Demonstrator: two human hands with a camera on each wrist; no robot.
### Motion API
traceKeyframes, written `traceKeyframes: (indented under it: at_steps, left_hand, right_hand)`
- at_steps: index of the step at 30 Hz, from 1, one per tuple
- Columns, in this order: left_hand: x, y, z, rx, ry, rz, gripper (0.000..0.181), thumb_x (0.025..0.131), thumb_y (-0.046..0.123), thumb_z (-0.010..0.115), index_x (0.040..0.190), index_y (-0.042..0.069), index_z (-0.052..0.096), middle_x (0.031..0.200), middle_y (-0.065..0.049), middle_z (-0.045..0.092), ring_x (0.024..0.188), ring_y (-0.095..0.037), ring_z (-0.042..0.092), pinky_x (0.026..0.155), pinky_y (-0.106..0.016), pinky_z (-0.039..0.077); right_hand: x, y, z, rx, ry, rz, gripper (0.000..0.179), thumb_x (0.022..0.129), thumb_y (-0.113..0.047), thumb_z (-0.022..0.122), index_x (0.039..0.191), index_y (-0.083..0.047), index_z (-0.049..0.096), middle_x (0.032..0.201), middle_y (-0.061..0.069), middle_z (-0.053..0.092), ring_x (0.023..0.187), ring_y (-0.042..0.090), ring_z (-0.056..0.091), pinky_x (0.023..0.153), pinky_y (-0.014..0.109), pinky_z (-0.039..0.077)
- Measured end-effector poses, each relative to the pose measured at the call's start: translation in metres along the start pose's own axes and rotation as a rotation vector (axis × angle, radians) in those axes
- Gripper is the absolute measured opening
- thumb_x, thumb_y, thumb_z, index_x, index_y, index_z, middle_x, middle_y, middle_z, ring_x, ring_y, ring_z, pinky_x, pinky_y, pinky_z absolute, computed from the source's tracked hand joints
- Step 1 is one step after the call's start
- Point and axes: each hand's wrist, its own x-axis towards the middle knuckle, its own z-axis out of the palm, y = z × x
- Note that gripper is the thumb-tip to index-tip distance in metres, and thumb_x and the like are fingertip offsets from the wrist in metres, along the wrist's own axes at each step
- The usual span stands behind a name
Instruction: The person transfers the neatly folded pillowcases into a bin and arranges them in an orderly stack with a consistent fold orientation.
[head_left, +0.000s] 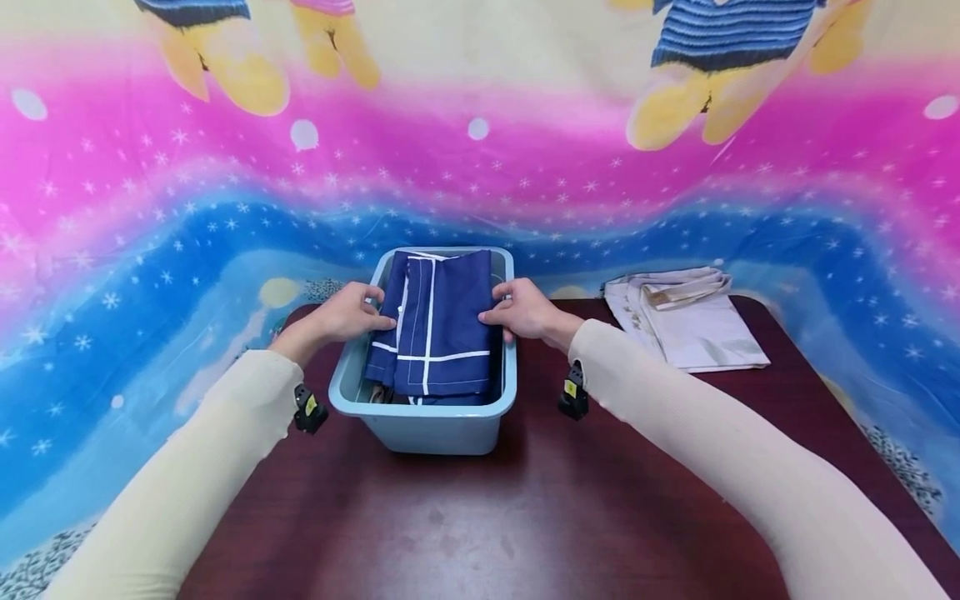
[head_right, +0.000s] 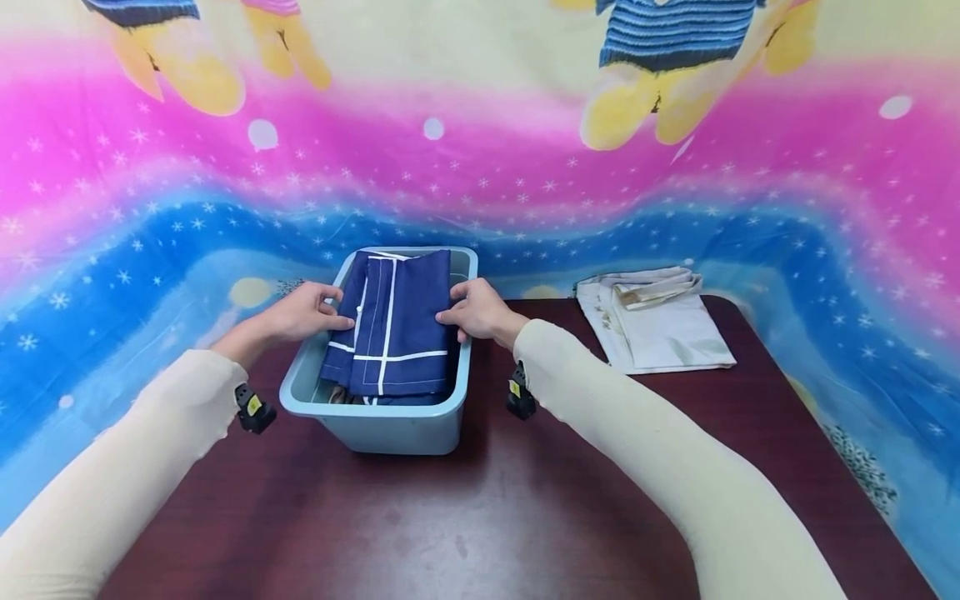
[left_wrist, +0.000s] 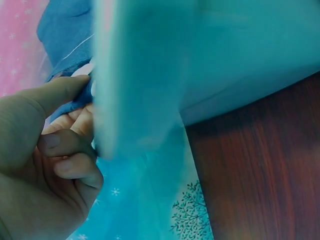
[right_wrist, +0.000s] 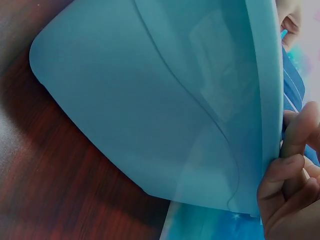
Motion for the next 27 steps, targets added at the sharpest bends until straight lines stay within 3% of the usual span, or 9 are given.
traceKeyframes:
  at_steps: [4, 8, 12, 18, 27]
  left_hand:
    - [0.0009, -0.0019, 0.0009, 0.050, 0.016, -0.022, 0.038, 0.098, 0.018, 0.066, 0.125, -0.005, 0.054, 0.106, -0.025, 0.075, 0.090, -0.023, 0.073, 0.082, -0.037, 0.056]
    - [0.0020, -0.0031, 0.0025, 0.098, 0.024, -0.039, 0.051, 0.098, 0.021, 0.067, 0.137, -0.007, 0.051, 0.113, -0.026, 0.073, 0.102, -0.031, 0.073, 0.092, -0.046, 0.057]
    - [0.0029, -0.0025, 0.0037, 0.127, 0.027, -0.061, 0.055, 0.097, 0.024, 0.067, 0.140, -0.007, 0.050, 0.117, -0.025, 0.072, 0.110, -0.034, 0.071, 0.096, -0.049, 0.056]
    - [0.0039, -0.0001, 0.0040, 0.157, 0.036, -0.079, 0.054, 0.096, 0.025, 0.068, 0.137, -0.006, 0.053, 0.114, -0.023, 0.074, 0.108, -0.033, 0.072, 0.096, -0.049, 0.056]
    - [0.0054, 0.0009, 0.0051, 0.184, 0.041, -0.108, 0.054, 0.096, 0.026, 0.070, 0.137, -0.004, 0.054, 0.118, -0.023, 0.073, 0.110, -0.032, 0.070, 0.096, -0.050, 0.056]
  right_hand:
    - [0.0002, -0.0007, 0.0015, -0.020, 0.009, -0.012, 0.063, 0.098, -0.017, 0.067, 0.151, 0.002, 0.039, 0.060, 0.001, 0.060, 0.043, 0.010, 0.054, 0.096, 0.033, 0.053]
    - [0.0004, -0.0003, 0.0025, -0.028, 0.018, -0.015, 0.062, 0.097, -0.016, 0.068, 0.149, 0.002, 0.041, 0.063, 0.003, 0.062, 0.043, 0.010, 0.053, 0.104, 0.039, 0.052]
    - [0.0000, -0.0006, 0.0022, -0.036, 0.024, -0.012, 0.061, 0.096, -0.016, 0.069, 0.149, 0.002, 0.042, 0.067, 0.005, 0.064, 0.043, 0.010, 0.053, 0.103, 0.039, 0.053]
    - [-0.0007, -0.0004, 0.0009, -0.050, 0.028, -0.012, 0.061, 0.096, -0.017, 0.070, 0.148, 0.001, 0.043, 0.073, 0.008, 0.067, 0.043, 0.010, 0.054, 0.099, 0.037, 0.054]
    - [0.0000, -0.0022, 0.0017, -0.102, 0.025, -0.006, 0.062, 0.096, -0.018, 0.070, 0.149, 0.001, 0.044, 0.112, 0.018, 0.074, 0.043, 0.009, 0.054, 0.087, 0.032, 0.057]
